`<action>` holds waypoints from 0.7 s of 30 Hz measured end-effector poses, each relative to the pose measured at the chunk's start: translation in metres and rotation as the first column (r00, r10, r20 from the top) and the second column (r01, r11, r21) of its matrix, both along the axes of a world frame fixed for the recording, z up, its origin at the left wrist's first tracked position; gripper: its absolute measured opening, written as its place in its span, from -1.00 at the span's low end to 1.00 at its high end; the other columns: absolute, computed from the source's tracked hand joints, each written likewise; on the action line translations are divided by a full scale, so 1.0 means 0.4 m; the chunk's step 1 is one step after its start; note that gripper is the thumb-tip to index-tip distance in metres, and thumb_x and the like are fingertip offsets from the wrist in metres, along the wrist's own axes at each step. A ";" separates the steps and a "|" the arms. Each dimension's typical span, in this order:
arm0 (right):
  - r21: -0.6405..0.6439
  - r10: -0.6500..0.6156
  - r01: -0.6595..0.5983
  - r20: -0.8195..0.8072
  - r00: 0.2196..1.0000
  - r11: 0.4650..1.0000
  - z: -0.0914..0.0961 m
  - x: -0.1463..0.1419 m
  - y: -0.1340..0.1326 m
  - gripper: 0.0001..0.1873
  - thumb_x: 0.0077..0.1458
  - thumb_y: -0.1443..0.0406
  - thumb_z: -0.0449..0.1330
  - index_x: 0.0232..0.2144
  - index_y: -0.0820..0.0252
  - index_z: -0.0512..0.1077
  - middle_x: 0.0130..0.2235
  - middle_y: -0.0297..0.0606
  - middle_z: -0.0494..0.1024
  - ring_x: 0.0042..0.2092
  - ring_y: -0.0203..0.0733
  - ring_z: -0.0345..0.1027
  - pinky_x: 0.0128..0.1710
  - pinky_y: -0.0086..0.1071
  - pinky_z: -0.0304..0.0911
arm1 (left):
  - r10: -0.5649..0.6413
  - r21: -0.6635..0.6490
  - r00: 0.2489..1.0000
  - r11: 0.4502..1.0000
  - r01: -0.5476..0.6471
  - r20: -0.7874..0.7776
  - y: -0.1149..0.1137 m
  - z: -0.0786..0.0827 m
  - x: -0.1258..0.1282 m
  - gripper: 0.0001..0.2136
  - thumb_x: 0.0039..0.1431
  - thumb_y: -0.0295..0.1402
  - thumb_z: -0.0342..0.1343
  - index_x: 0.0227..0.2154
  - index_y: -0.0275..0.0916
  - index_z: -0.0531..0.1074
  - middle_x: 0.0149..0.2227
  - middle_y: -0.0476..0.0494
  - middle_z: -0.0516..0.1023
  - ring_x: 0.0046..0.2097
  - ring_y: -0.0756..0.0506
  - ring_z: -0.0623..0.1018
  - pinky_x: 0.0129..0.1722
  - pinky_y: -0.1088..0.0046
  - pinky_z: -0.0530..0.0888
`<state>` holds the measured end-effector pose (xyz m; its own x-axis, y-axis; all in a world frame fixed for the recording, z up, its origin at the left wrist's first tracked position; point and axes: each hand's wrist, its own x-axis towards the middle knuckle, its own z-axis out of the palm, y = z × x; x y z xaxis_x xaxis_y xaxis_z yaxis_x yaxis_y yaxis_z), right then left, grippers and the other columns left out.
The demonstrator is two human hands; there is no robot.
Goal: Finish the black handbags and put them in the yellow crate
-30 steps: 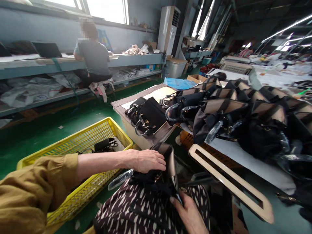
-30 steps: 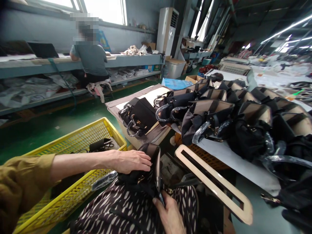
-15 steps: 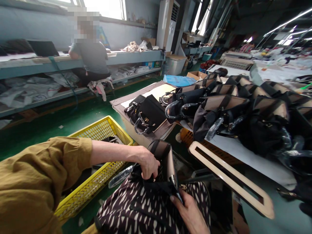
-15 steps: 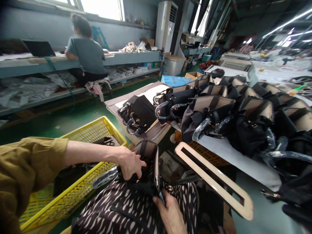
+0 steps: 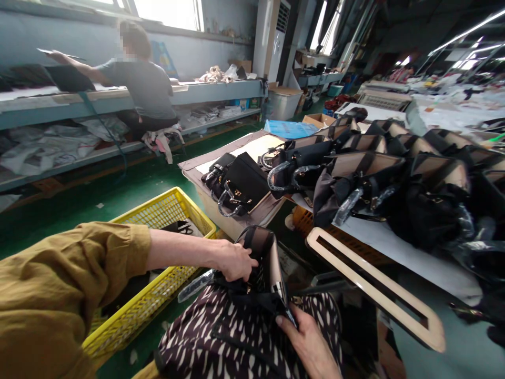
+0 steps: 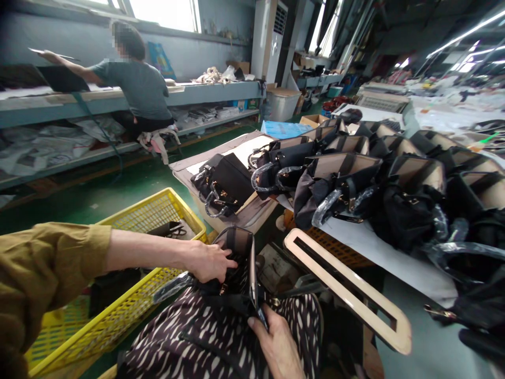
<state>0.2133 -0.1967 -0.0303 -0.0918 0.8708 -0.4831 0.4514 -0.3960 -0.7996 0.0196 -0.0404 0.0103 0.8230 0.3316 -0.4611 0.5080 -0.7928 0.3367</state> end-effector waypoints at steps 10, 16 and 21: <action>-0.009 0.038 -0.040 -0.137 0.990 0.999 0.012 0.019 -0.008 -0.73 -0.03 0.13 0.10 -0.48 0.26 0.36 -0.53 -0.40 0.26 -0.42 -0.30 0.11 -0.41 -0.48 0.05 | 0.366 0.144 0.931 0.921 -0.362 -0.001 0.031 0.069 0.033 -0.75 0.03 -0.41 -0.10 -0.47 -0.37 0.48 -0.46 -0.26 0.50 -0.43 -0.11 0.49 -0.50 0.48 0.34; -0.078 0.112 -0.141 -0.304 0.946 0.987 0.065 0.061 0.025 -0.73 -0.10 0.13 0.13 -0.53 0.24 0.29 -0.60 -0.48 0.05 -0.54 -0.41 -0.12 -0.57 -0.50 -0.16 | 0.369 0.267 0.928 0.890 -0.370 0.056 0.031 0.156 0.018 -0.82 -0.05 -0.47 -0.02 -0.34 -0.32 0.38 -0.45 -0.19 0.47 -0.41 -0.12 0.48 -0.45 0.43 0.34; -0.093 0.170 -0.204 -0.288 0.943 0.974 0.070 0.045 0.044 -0.86 -0.19 0.29 0.11 -0.64 0.22 0.21 -0.60 -0.47 0.08 -0.51 -0.41 -0.09 -0.51 -0.50 -0.12 | 0.078 0.320 0.989 0.941 -0.114 0.123 -0.023 0.113 0.011 -0.71 -0.17 -0.49 0.08 -0.27 -0.27 0.34 -0.23 -0.21 0.42 -0.24 -0.17 0.43 -0.27 0.32 0.34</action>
<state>0.2312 -0.1792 -0.0021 -0.3921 0.7621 -0.5152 0.2950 -0.4264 -0.8551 0.0239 -0.0495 0.0553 0.8181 0.5287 -0.2260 0.5627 -0.8172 0.1251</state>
